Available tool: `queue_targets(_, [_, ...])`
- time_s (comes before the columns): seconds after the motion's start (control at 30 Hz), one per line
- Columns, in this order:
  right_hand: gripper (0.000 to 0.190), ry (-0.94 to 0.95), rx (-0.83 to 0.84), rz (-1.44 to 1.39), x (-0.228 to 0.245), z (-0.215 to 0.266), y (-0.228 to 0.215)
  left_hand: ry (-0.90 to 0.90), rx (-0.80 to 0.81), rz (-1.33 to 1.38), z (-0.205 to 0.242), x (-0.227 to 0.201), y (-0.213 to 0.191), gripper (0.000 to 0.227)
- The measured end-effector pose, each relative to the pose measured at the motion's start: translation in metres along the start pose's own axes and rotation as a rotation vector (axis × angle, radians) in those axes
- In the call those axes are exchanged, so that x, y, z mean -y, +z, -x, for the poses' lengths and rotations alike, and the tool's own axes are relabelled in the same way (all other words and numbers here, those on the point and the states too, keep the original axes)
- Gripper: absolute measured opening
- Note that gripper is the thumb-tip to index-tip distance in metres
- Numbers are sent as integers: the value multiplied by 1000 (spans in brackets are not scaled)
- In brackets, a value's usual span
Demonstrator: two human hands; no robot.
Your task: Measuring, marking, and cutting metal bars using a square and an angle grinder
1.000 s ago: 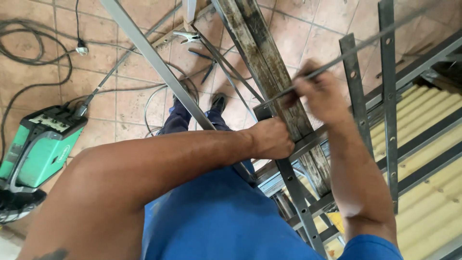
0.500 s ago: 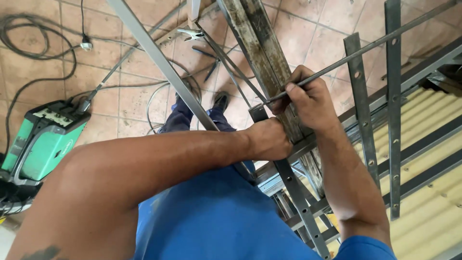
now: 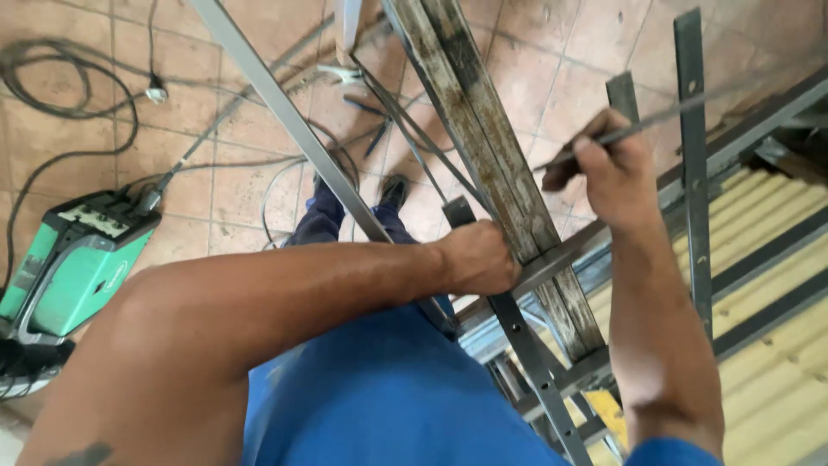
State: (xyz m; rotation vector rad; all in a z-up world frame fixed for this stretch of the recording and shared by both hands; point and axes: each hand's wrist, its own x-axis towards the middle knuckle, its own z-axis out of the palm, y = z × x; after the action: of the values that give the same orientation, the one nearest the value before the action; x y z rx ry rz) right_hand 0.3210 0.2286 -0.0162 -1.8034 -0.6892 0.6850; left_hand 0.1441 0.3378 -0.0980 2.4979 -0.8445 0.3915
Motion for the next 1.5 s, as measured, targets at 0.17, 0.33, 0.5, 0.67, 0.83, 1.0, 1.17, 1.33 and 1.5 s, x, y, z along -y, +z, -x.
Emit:
queue_targets(0.17, [14,-3,-47,-62,19,2,25,72,64,8,-1,-1,5,20])
queue_targets(0.33, [11,-38,-27,207,12,1,25,40,85,39,-4,5,0,18])
queue_targets(0.5, [18,-16,-32,204,17,30,1,41,122,66,2,-1,5,15])
queue_targets(0.67, [23,-26,-182,59,39,94,-8,65,195,67,0,5,-10,17])
queue_targets(0.83, [30,-60,-390,127,50,184,26,162,369,56,-8,12,-49,45])
queue_targets(1.0, [38,-25,-610,-51,60,272,99,358,-37,190,-20,-29,-38,61])
queue_targets(1.17, [34,19,-755,27,44,315,160,433,-58,282,-23,-69,-15,63])
queue_targets(1.33, [24,-34,-786,-7,27,333,187,493,44,331,-29,-78,-2,29])
queue_targets(1.5, [20,30,-770,36,58,353,171,553,74,221,-25,-67,22,33])
